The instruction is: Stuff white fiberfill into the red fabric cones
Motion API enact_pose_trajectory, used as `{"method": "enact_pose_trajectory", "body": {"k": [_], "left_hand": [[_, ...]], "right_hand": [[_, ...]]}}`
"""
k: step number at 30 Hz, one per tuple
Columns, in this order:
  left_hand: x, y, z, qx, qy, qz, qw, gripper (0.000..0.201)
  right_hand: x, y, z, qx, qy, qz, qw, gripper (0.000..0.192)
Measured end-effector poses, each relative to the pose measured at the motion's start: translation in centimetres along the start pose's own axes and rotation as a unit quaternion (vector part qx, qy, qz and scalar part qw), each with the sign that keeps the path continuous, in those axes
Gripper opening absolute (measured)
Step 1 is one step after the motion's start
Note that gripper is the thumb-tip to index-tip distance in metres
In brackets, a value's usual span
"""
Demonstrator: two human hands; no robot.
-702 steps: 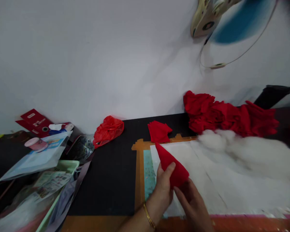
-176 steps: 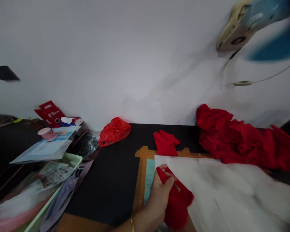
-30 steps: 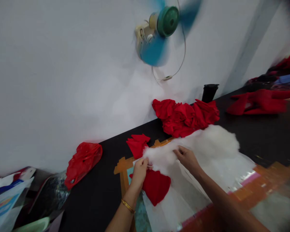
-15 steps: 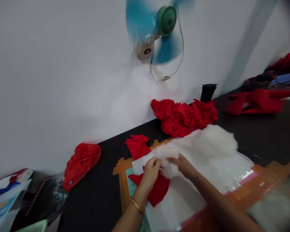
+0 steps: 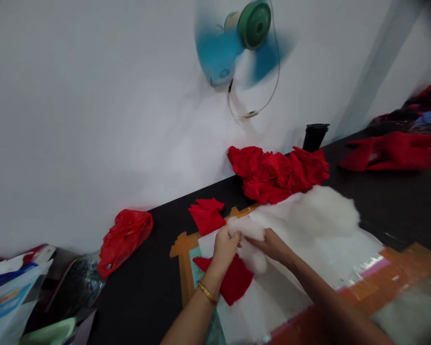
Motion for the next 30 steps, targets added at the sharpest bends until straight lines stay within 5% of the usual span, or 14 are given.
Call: {"method": "enact_pose_trajectory", "body": {"k": [7,14,18,23,26,28,30], "left_hand": [[-1.6,3.8,-0.5,0.086,0.003,-0.041,0.995,0.02],[-1.3,5.7,-0.8,0.124,-0.026,-0.059,0.99,0.026],[-0.4,4.0,-0.5,0.073,-0.054,-0.064,0.994,0.012],[2.2,-0.2,1.5,-0.047,-0.115,-0.103,0.987,0.063],[3.5,-1.8,2.3,-0.071,-0.142,-0.083,0.984,0.084],[3.6,-2.2,2.0,-0.059,-0.134,-0.03,0.989,0.07],[2.6,-1.9,1.2,-0.031,-0.09,0.032,0.995,0.035]], "right_hand": [[2.5,2.7,-0.1,0.019,-0.034,0.064,0.997,0.025],[3.1,3.9,-0.5,0.055,-0.037,0.106,0.992,0.025],[3.0,3.5,-0.5,0.046,-0.025,0.113,0.992,0.024],[2.4,2.5,-0.8,0.03,-0.012,0.138,0.99,0.026],[1.6,1.4,-0.9,0.011,-0.012,0.164,0.986,0.023],[1.0,0.6,-0.9,0.002,-0.011,0.174,0.985,0.021],[0.5,0.1,-0.7,-0.002,-0.002,0.178,0.984,0.032]]}}
Point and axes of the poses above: each hand's wrist, its own z-axis away from the middle knuckle, its own y-axis out of the back of the hand, x = y × z, the point moved 8 cm from there along -z, towards the middle knuckle, and after that the axes turned 4 degrees about -x, right-handed, at the moved point
